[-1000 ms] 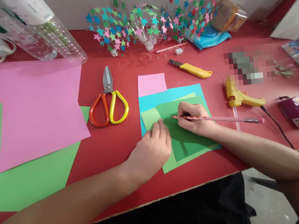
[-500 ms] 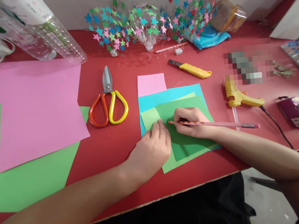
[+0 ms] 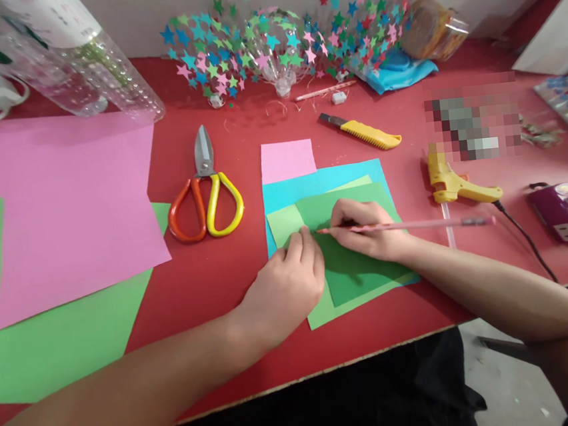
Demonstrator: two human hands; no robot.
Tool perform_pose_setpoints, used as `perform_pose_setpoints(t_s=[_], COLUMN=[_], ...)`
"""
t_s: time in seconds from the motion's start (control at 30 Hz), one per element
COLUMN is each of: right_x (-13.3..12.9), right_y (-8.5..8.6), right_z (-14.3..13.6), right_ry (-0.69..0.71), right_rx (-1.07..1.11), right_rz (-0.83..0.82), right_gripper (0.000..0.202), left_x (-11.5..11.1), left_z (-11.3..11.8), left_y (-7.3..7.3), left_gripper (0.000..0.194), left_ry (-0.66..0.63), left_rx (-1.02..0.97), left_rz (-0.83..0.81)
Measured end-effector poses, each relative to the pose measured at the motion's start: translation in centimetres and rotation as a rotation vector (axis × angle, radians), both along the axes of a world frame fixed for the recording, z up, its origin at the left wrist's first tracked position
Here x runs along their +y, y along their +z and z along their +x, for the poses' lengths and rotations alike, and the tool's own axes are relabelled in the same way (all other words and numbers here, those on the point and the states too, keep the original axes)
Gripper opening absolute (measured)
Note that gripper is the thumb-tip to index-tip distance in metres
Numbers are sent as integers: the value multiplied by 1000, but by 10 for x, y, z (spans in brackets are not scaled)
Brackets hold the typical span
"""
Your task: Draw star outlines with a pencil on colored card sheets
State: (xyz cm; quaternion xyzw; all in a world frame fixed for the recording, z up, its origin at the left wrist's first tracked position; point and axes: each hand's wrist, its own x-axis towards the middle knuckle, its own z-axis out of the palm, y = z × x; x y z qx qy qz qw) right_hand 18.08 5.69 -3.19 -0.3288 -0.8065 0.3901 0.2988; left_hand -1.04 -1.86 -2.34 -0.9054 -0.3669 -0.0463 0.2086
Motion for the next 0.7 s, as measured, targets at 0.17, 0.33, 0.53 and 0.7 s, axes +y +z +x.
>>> perform_pose_setpoints(t_s=[0.17,0.33,0.53,0.7], right_x=[1,-2,-2,-4], right_y=[5,10,11,6], right_z=[2,6,6,1], right_ry=[-170,-147,-86,-45], right_rx=[150,68,-18,-39], right_rz=[-236,-148,-164,-110], right_gripper=[17,9,8,13], left_x=[1,6,8,7], left_z=[-1,-2,-4,-4], left_y=[3,-1,-5,-3], left_gripper=[39,37,37,38], left_ry=[23,53,43,34], left_rx=[3,-54,-53,-12], left_rz=[-63,-72,-87,-87])
